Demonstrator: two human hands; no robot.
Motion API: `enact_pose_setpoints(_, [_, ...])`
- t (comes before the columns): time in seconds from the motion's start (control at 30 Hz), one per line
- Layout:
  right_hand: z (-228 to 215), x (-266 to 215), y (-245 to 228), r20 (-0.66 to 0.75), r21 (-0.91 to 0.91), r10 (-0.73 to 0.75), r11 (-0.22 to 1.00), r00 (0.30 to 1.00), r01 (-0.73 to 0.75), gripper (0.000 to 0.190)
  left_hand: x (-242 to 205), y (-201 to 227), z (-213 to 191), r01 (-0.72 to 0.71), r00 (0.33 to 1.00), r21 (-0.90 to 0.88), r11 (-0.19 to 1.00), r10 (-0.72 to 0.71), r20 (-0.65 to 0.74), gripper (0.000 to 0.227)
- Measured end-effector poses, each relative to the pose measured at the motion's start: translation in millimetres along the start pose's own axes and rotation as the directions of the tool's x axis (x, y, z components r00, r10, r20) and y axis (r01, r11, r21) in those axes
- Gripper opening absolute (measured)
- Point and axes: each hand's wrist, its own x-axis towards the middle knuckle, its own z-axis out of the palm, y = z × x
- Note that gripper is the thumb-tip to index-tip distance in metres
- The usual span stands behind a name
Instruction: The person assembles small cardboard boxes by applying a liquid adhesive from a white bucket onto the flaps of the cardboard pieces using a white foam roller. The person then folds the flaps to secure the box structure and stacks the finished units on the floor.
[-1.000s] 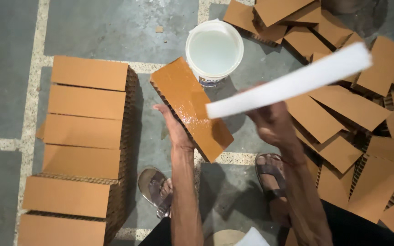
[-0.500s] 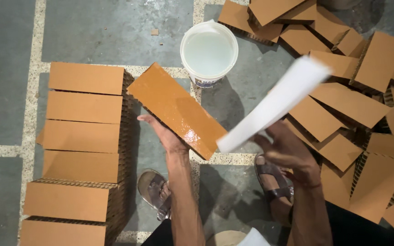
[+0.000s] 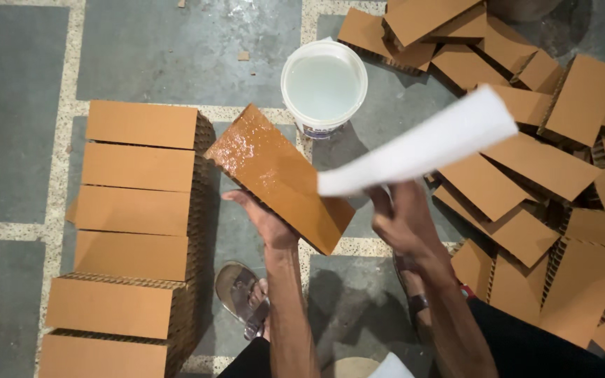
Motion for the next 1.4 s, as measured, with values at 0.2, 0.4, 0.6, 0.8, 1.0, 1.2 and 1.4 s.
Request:
enact_pose_setpoints(0.2, [-22.7,-31.7,-23.3,-0.068,0.731,0.067,0.683,0.995,0.004,0.047,-5.8,-6.8,4.3,0.051,0.998,0.081,0.995,-0.048,-0.048,0.098])
enact_pose_setpoints(0.4, [13.0,17.6,-13.9,-0.295,0.326,-0.101,0.924,0.95,0.199,0.024,-15.0,-31.4,9.7,0.121,0.984,0.087,0.989,-0.131,0.124,0.102])
enact_pose_setpoints(0.6, [23.4,65.1,-27.9,-0.474,0.322,-0.169,0.88,0.864,0.348,0.026,-28.5,-44.6,4.8,0.201,0.975,0.189,0.961,-0.216,0.061,0.101])
enact_pose_setpoints(0.8, [18.5,82.5,-44.9,-0.408,0.308,-0.203,0.887,0.89,0.344,0.017,-29.9,-48.9,-1.4,0.166,0.98,0.173,0.971,-0.182,0.086,0.099])
enact_pose_setpoints(1.0, [8.8,61.7,-38.9,-0.346,0.01,-0.145,0.987,0.927,0.158,0.025,-24.5,-48.1,-5.2,0.161,0.977,0.162,0.973,-0.181,0.113,0.099])
enact_pose_setpoints(1.2, [3.5,25.0,-16.8,-0.18,-0.017,0.038,0.999,0.983,-0.042,0.029,-16.9,-40.7,-1.0,0.164,0.982,0.143,0.976,-0.176,0.075,0.102])
enact_pose_setpoints(1.4, [-23.1,7.3,-9.0,-0.01,-0.094,0.14,0.986,0.99,-0.141,0.032,-2.9,-31.0,-4.8,0.214,0.976,0.133,0.968,-0.205,-0.075,0.102])
